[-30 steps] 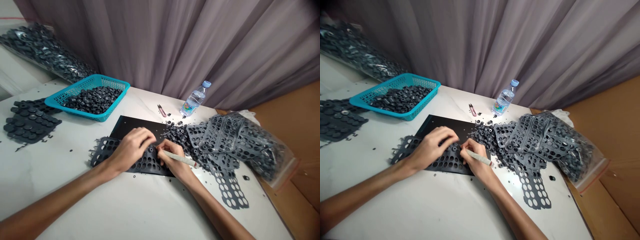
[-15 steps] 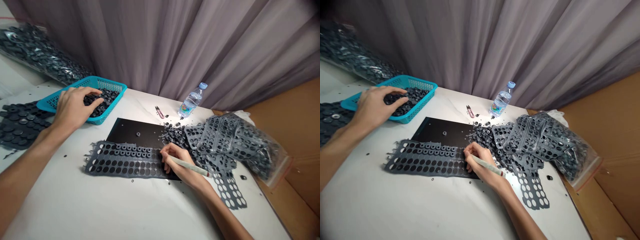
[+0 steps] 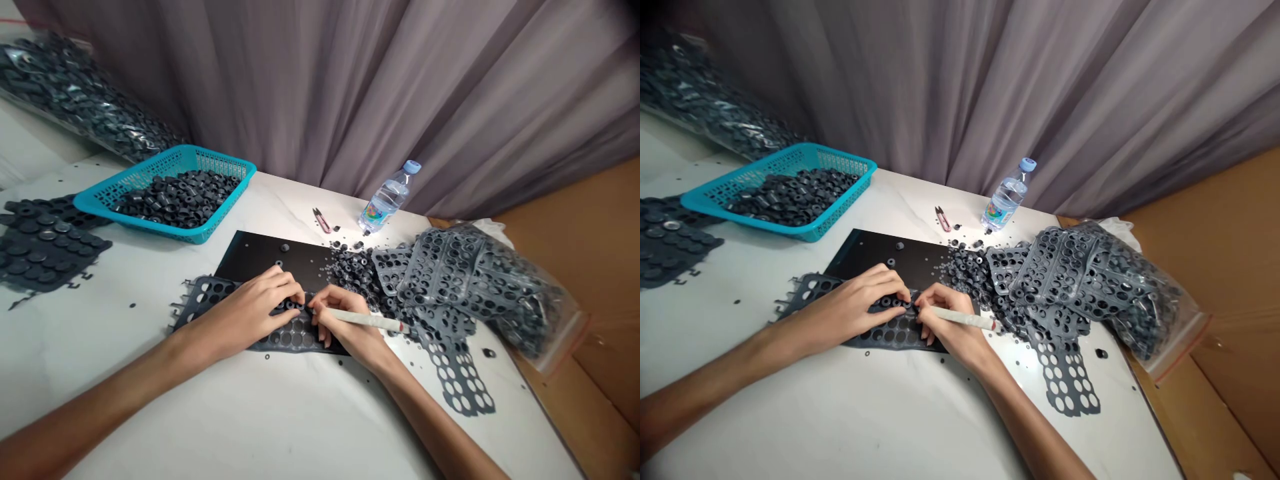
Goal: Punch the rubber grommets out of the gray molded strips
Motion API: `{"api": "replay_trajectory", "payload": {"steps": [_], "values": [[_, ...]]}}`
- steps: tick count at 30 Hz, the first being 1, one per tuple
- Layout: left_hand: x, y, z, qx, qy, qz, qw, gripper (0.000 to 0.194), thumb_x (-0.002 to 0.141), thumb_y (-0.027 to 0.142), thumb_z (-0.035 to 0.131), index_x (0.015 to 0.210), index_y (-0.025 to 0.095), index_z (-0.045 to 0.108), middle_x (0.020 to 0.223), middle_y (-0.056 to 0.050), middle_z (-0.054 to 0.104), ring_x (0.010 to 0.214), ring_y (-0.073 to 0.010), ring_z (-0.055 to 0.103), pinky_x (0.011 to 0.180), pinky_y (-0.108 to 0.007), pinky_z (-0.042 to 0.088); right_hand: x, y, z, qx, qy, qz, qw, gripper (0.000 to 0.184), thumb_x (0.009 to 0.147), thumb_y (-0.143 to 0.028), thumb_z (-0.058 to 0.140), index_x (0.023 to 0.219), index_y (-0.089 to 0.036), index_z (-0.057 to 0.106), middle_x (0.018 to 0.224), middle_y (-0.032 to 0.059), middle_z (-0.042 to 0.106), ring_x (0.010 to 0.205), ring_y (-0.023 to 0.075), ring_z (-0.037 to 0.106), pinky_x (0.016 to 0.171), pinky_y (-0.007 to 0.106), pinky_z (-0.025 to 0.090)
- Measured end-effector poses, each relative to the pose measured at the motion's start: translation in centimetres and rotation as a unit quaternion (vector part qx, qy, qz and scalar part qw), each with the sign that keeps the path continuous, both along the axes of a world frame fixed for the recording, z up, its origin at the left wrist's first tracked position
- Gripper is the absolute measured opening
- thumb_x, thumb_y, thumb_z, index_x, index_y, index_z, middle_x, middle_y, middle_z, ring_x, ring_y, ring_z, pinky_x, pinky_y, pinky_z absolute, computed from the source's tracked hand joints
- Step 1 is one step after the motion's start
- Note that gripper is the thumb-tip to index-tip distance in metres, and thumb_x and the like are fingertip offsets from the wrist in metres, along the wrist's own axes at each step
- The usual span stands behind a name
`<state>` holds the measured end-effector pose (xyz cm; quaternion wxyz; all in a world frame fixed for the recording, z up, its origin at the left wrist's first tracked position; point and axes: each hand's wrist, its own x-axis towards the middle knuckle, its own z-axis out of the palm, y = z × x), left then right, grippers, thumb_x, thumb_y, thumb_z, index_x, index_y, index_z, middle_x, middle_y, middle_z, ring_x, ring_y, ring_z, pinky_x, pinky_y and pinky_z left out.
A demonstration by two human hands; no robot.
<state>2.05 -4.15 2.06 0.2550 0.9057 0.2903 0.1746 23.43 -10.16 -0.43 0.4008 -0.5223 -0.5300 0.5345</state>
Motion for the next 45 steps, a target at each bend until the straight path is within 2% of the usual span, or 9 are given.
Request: {"api": "replay_trajectory", "payload": {"steps": [15, 19, 22, 25, 27, 32, 36, 40, 45], "values": [[0.7, -0.7, -0.8, 0.093, 0.001, -0.007, 0.996, 0.017, 0.104, 0.021, 0.052, 0.099, 0.019, 0.068, 0.104, -0.005, 0.067, 0.101, -0.0233, 0.057, 0.096, -0.042, 0.043, -0.3, -0.3, 0.3, 0.042, -0.102, 0.022, 0.994, 0.012, 0.095, -0.027, 0.058, 0.086, -0.02, 0.062, 0.061, -0.0047, 0.058, 0.051, 0.0094, 0.054, 0.046, 0.018, 0.04], [0.4, -0.5, 0.6, 0.01, -0.161, 0.117, 0.98, 0.017, 0.103, 0.029, 0.057, 0.093, 0.02, 0.068, 0.094, -0.001, 0.07, 0.089, -0.0179, 0.062, 0.083, -0.033, 0.049, -0.4, -0.5, 0.5, 0.059, -0.139, 0.016, 0.988, 0.009, 0.092, -0.023, 0.059, 0.083, -0.02, 0.061, 0.06, -0.0056, 0.056, 0.051, 0.0089, 0.053, 0.047, 0.018, 0.037], [-1.9, 2.0, 3.2, 0.003, -0.251, 0.242, 0.937, 0.023, 0.098, 0.042, 0.063, 0.1, 0.02, 0.07, 0.099, 0.0, 0.073, 0.09, -0.017, 0.065, 0.082, -0.031, 0.051, -0.3, -0.5, 0.2, 0.037, -0.109, -0.002, 0.993, 0.008, 0.091, -0.022, 0.058, 0.085, -0.019, 0.062, 0.061, -0.0051, 0.057, 0.051, 0.0088, 0.054, 0.045, 0.017, 0.038], [-6.3, 7.1, 5.1, 0.163, -0.215, 0.322, 0.907, 0.034, 0.097, 0.049, 0.061, 0.105, 0.019, 0.073, 0.1, 0.003, 0.071, 0.089, -0.015, 0.063, 0.085, -0.032, 0.049, -0.2, -0.4, -0.2, 0.007, -0.037, -0.009, 0.999, 0.006, 0.091, -0.024, 0.058, 0.089, -0.019, 0.062, 0.067, -0.0035, 0.061, 0.05, 0.0091, 0.055, 0.043, 0.017, 0.042], [-9.7, 11.2, 5.3, 0.254, -0.132, 0.359, 0.888, 0.031, 0.095, 0.05, 0.061, 0.101, 0.023, 0.075, 0.098, 0.002, 0.072, 0.097, -0.0191, 0.064, 0.091, -0.036, 0.047, 0.0, -0.3, -0.3, 0.001, -0.003, -0.012, 1.0, 0.008, 0.092, -0.027, 0.059, 0.092, -0.019, 0.061, 0.07, -0.0029, 0.062, 0.049, 0.0091, 0.055, 0.042, 0.018, 0.045], [-14.1, 17.0, 3.9, 0.254, -0.035, 0.345, 0.903, 0.044, 0.089, 0.056, 0.059, 0.108, 0.019, 0.074, 0.092, 0.001, 0.074, 0.097, -0.0204, 0.069, 0.094, -0.035, 0.044, 0.1, 0.0, -0.1, 0.009, 0.006, -0.032, 0.999, 0.006, 0.092, -0.026, 0.06, 0.092, -0.02, 0.06, 0.071, -0.0033, 0.062, 0.049, 0.01, 0.059, 0.042, 0.019, 0.05], [-10.8, 13.3, 4.0, 0.311, -0.049, 0.326, 0.891, 0.047, 0.097, 0.052, 0.053, 0.122, 0.015, 0.068, 0.119, -0.005, 0.069, 0.121, -0.0227, 0.056, 0.105, -0.041, 0.036, 0.0, 0.2, 0.1, 0.036, -0.02, -0.025, 0.999, 0.004, 0.093, -0.024, 0.058, 0.091, -0.02, 0.06, 0.071, -0.0033, 0.063, 0.051, 0.0105, 0.061, 0.045, 0.02, 0.052], [-5.6, 7.2, 3.2, 0.165, -0.006, 0.196, 0.967, 0.027, 0.097, 0.047, 0.058, 0.101, 0.024, 0.073, 0.101, -0.001, 0.074, 0.096, -0.021, 0.064, 0.091, -0.036, 0.046, -0.2, 0.3, -0.1, 0.042, -0.024, -0.029, 0.998, 0.005, 0.093, -0.024, 0.058, 0.092, -0.02, 0.06, 0.07, -0.0031, 0.064, 0.051, 0.0112, 0.061, 0.045, 0.021, 0.052], [-3.1, 3.9, 0.4, 0.046, 0.023, 0.136, 0.989, 0.024, 0.097, 0.047, 0.061, 0.097, 0.027, 0.074, 0.099, 0.0, 0.074, 0.092, -0.0215, 0.066, 0.084, -0.033, 0.047, -0.3, 0.4, -0.5, 0.042, -0.021, -0.04, 0.998, 0.005, 0.092, -0.024, 0.057, 0.092, -0.02, 0.06, 0.071, -0.0028, 0.063, 0.05, 0.0111, 0.06, 0.044, 0.021, 0.052]]}}
